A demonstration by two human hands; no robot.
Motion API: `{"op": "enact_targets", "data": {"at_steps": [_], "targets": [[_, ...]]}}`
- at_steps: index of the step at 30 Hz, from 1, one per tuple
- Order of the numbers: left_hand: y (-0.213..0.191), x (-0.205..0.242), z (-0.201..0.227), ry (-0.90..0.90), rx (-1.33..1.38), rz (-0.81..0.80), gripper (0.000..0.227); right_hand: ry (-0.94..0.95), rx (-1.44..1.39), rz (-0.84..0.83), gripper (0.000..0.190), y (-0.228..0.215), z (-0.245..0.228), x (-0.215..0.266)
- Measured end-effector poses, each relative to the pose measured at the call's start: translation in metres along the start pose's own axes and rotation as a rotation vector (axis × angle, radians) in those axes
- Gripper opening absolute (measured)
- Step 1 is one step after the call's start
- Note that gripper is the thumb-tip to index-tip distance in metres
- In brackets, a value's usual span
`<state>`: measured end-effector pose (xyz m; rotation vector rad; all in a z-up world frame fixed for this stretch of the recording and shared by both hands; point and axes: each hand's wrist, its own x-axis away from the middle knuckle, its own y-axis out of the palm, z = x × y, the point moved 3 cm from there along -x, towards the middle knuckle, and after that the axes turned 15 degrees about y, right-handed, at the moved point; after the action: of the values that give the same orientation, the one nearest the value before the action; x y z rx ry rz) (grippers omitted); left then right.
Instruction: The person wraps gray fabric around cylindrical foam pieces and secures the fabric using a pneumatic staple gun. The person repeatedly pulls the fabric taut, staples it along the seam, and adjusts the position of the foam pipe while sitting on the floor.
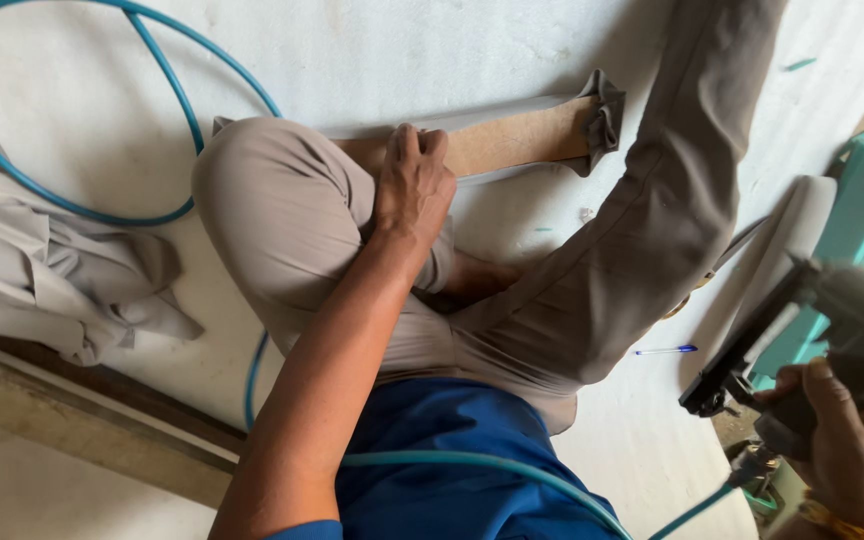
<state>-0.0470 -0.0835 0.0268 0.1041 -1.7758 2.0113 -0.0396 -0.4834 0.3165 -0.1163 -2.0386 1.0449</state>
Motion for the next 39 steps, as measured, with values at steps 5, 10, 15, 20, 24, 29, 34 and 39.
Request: {"op": "enact_targets", "data": {"at_steps": [5, 10, 15, 20, 24, 29, 34, 39], "targets": [[-0.001, 0.004, -0.001, -0.032, 0.009, 0.020, 0.019, -0.261, -0.148, -0.345, 0.023, 0.127, -0.125, 0.023], [0.008, 0.006, -0.003, -0.045, 0.064, 0.287, 0.012, -0.260, 0.145, -0.492, 0.027, 0.260, -0.174, -0.007], [0.026, 0.009, -0.002, -0.025, 0.170, 0.418, 0.009, -0.363, 0.387, -0.402, 0.028, 0.294, -0.176, -0.010], [0.018, 0.011, -0.005, -0.027, 0.134, 0.499, 0.010, -0.424, 0.416, -0.367, 0.028, 0.306, -0.178, -0.012], [0.021, 0.015, 0.000, -0.008, 0.161, 0.337, 0.010, -0.358, 0.403, -0.423, 0.024, 0.303, -0.166, -0.017], [0.020, 0.008, -0.008, 0.049, 0.136, 0.148, 0.014, -0.211, 0.080, -0.425, 0.030, 0.273, -0.154, -0.024], [0.016, 0.015, -0.009, 0.035, 0.236, 0.324, 0.016, -0.107, 0.034, -0.278, 0.035, 0.258, -0.134, -0.036], [0.022, 0.014, -0.004, 0.031, 0.184, 0.350, 0.015, -0.160, 0.044, -0.325, 0.033, 0.267, -0.128, -0.043]]}}
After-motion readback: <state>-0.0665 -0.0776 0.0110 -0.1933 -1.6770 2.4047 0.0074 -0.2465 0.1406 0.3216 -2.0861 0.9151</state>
